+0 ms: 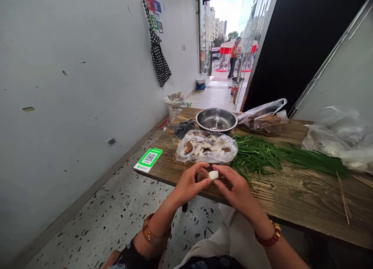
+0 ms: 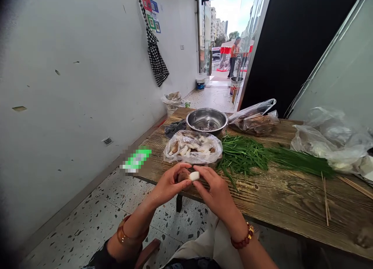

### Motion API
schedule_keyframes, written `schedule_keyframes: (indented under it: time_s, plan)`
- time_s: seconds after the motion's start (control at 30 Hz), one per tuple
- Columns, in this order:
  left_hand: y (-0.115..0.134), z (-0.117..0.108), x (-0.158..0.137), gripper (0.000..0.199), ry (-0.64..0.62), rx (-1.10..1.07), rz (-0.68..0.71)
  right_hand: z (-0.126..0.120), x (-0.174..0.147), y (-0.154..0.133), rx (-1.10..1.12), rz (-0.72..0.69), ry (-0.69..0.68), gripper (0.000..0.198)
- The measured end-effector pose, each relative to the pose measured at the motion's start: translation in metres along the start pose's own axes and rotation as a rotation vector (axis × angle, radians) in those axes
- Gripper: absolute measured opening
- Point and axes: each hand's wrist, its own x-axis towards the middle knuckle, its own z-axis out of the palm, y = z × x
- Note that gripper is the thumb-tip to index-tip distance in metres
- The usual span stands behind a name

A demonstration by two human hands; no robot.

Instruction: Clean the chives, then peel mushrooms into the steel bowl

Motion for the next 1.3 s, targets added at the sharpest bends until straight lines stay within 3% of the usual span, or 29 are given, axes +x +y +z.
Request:
schedule_keyframes:
  time_s: [0.27,0.37,0.47,0.57,0.63,0.73,0.8,1.0,1.1,1.3]
  plan:
    - [0.002,0.003,0.002,0.041,-0.017,0.007,0.041,0.000,-0.014,-0.001,-0.046,0.028,-0.117,0.025]
    - [0.002,-0.005,0.011,0.032,0.103,0.025,0.107,-0.008,-0.017,0.002,-0.069,0.075,-0.050,0.020]
    - [0.000,-0.014,0.020,0.029,0.230,0.301,0.264,-0.021,-0.016,0.008,-0.094,0.168,0.103,0.021]
    - [-0.007,-0.013,0.025,0.044,0.207,0.644,0.385,-0.031,-0.010,0.011,-0.081,0.252,0.190,0.028]
    - [-0.012,-0.005,0.024,0.053,0.187,0.801,0.378,-0.033,-0.003,0.012,-0.048,0.275,0.200,0.032]
    - [-0.019,0.008,0.018,0.033,0.192,0.929,0.353,-0.029,0.006,0.012,-0.013,0.272,0.229,0.035]
    - [-0.022,0.015,0.013,0.021,0.139,0.966,0.390,-0.024,0.013,0.010,0.006,0.266,0.251,0.036]
    - [-0.024,0.032,0.001,0.018,-0.186,1.030,0.484,-0.006,0.028,0.002,0.137,0.253,0.229,0.035]
    - [-0.026,0.046,0.001,0.018,-0.224,1.036,0.499,0.001,0.029,0.004,0.154,0.271,0.216,0.032]
    - [-0.026,0.064,0.003,0.019,-0.315,0.855,0.565,-0.001,0.020,0.029,-0.081,0.347,0.260,0.038]
